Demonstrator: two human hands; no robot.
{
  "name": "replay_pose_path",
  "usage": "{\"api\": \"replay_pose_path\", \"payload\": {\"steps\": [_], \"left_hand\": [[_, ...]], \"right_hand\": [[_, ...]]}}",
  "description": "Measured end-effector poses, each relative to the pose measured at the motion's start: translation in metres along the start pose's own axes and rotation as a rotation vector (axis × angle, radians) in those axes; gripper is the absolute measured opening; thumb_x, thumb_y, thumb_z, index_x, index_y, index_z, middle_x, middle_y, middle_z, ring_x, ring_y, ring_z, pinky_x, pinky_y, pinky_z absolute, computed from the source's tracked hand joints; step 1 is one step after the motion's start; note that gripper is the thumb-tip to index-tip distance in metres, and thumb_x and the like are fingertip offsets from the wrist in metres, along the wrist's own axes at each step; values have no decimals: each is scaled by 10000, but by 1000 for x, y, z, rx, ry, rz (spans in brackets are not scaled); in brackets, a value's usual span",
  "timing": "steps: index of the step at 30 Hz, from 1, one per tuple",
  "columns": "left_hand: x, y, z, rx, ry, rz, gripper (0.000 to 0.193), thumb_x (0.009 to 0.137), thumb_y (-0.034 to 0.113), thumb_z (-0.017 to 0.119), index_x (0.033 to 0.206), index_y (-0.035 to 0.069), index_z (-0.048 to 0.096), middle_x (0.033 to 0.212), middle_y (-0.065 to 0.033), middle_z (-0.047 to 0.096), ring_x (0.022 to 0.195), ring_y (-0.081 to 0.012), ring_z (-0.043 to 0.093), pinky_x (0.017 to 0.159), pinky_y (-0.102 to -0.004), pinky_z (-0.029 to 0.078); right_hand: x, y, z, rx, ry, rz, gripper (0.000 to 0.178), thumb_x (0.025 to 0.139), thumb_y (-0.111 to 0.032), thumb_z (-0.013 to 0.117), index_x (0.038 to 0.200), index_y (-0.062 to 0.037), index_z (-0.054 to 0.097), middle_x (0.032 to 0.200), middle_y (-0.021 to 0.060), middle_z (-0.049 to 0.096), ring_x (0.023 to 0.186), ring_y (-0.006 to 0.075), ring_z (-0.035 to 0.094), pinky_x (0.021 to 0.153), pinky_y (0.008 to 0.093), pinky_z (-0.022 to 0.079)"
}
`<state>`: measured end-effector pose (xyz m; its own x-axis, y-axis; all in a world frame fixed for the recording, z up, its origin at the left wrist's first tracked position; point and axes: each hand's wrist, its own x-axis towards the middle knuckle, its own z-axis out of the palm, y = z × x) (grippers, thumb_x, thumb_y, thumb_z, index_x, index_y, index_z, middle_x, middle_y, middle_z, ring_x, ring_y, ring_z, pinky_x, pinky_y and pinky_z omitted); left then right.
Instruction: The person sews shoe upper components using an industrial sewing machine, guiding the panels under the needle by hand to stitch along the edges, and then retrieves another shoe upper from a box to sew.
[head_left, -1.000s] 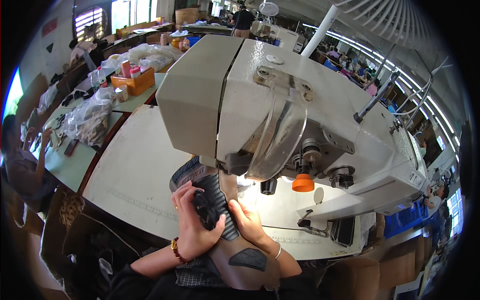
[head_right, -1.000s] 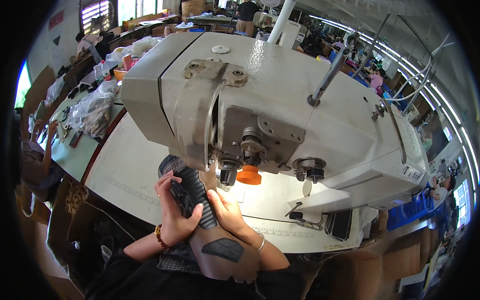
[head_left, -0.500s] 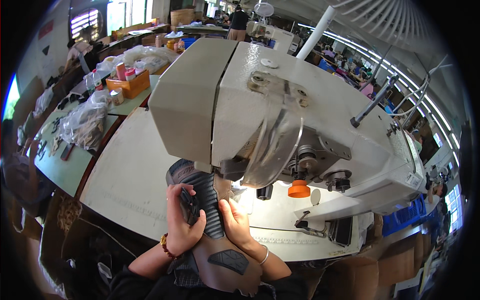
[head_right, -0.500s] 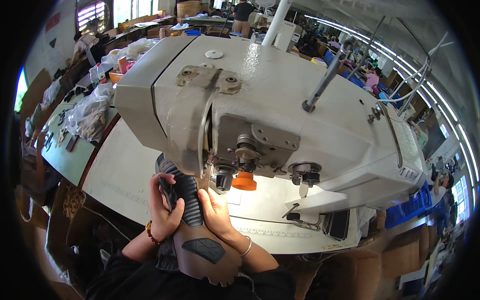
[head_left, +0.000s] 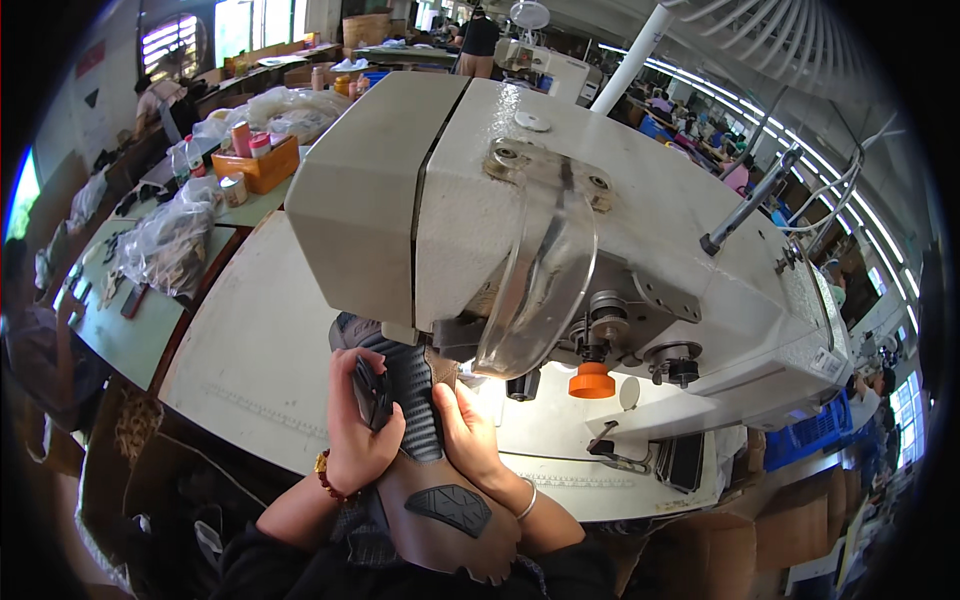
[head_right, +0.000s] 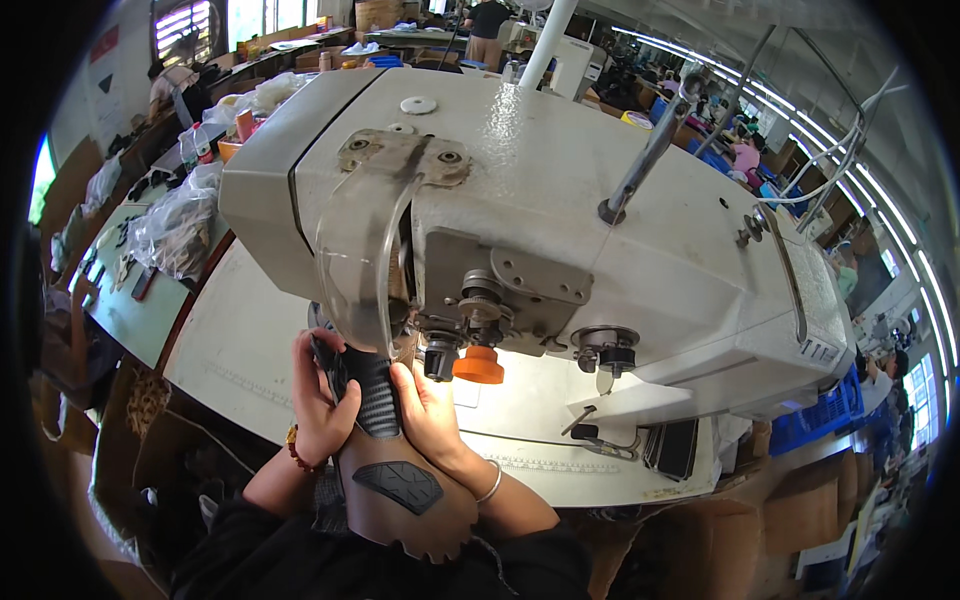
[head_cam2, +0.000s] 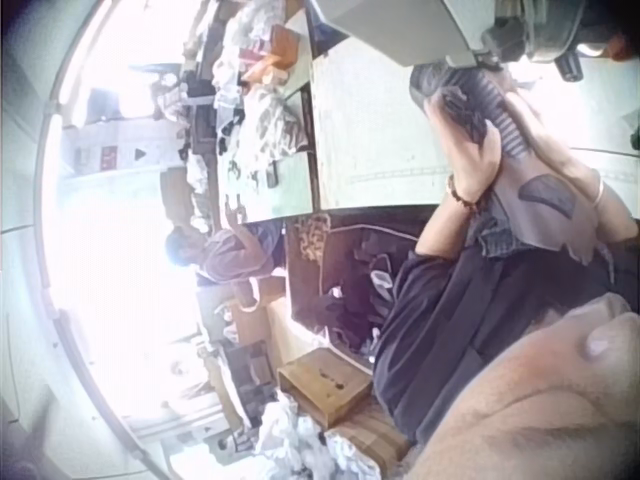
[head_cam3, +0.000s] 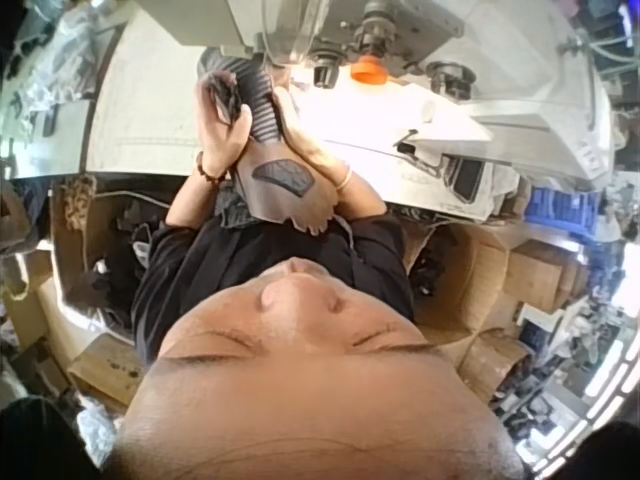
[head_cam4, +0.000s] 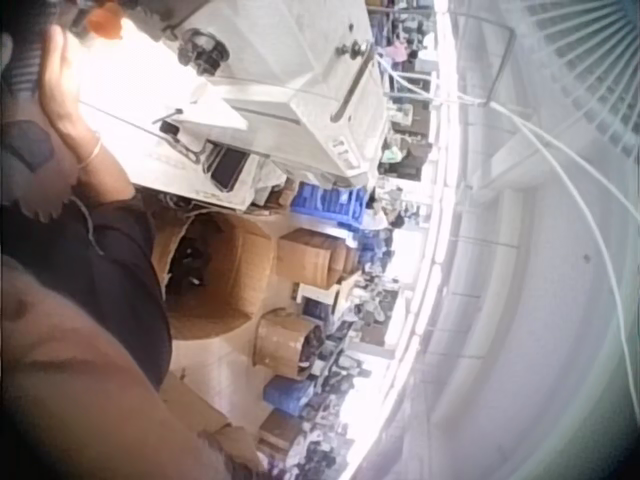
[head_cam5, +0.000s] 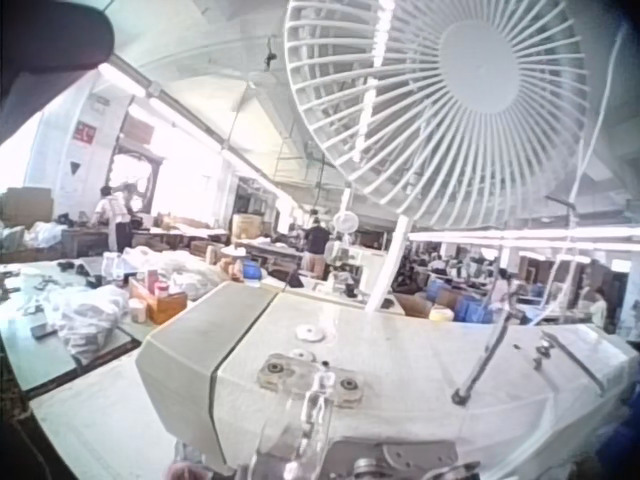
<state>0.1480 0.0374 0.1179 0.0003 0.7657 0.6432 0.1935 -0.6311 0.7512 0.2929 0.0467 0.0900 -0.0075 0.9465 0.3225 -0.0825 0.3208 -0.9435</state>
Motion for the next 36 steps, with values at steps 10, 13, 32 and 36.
{"api": "replay_pose_path", "payload": {"steps": [10,13,32,36], "left_hand": [[11,2,6,72,100,65,547,640,-64,519,1168,-29,381,992,-131,447,905,-256,459,863,-340,389],[10,4,6,58,103,32,521,642,-62,520,1147,-26,395,980,-126,444,909,-254,460,869,-340,384],[35,-8,-2,63,76,37,439,664,-44,503,1090,1,409,952,-110,417,857,-229,445,809,-289,383],[37,-17,-2,1,62,-9,504,680,-43,496,1174,-17,399,1042,-119,453,966,-221,467,888,-298,374]], "right_hand": [[2,8,-11,75,-21,136,218,938,-129,549,1040,42,638,874,11,665,774,37,546,688,201,458],[2,-8,-14,-11,-85,36,220,960,-132,503,1042,20,638,896,-6,643,800,48,531,724,200,436],[7,-22,-10,-186,1,-152,242,922,-91,537,701,5,510,592,37,393,554,130,347,523,266,315],[6,-21,-10,-214,-2,-196,244,925,-97,532,702,-1,501,602,37,393,572,130,352,540,263,319]]}}
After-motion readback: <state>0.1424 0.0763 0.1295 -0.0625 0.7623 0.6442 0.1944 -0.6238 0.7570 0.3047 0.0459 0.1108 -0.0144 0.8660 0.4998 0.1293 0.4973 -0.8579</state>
